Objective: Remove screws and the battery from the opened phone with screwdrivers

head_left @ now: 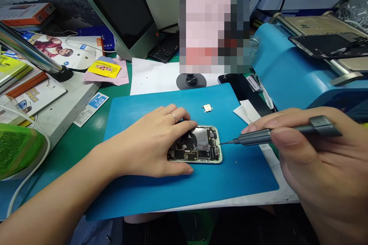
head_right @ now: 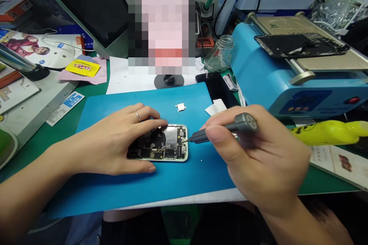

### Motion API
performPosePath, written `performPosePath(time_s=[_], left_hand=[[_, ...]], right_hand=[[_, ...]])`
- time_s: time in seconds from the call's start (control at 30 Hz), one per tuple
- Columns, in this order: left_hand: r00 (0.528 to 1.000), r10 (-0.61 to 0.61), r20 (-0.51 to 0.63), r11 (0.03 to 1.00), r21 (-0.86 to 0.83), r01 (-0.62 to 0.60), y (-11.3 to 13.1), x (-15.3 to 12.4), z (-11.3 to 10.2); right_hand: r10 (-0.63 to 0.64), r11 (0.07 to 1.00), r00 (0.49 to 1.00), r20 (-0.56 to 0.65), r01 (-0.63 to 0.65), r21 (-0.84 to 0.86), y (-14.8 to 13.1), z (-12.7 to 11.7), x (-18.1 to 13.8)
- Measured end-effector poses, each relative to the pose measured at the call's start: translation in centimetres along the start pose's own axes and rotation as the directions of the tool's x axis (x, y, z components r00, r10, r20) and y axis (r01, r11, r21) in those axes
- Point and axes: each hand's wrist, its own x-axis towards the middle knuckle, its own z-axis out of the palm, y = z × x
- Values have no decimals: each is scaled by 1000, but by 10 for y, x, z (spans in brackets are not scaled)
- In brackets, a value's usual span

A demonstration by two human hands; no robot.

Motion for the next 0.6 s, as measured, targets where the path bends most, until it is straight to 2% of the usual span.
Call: performPosePath(time_s=[0.1, 0.3, 0.6], left_hand=[[1000, 5, 10, 1000, 21, -5, -1, 0, 0], [999, 29, -13, 999, 17, -29, -3, -1, 2], [999, 40, -24, 999, 23, -40, -4, 1, 1]], right_hand=[[-123, 987, 989, 86, 131, -97, 5, 5, -6], [-144, 985, 966, 215, 162, -68, 9, 8, -13], [-126, 988, 970, 207, 142, -65, 9, 12, -15]])
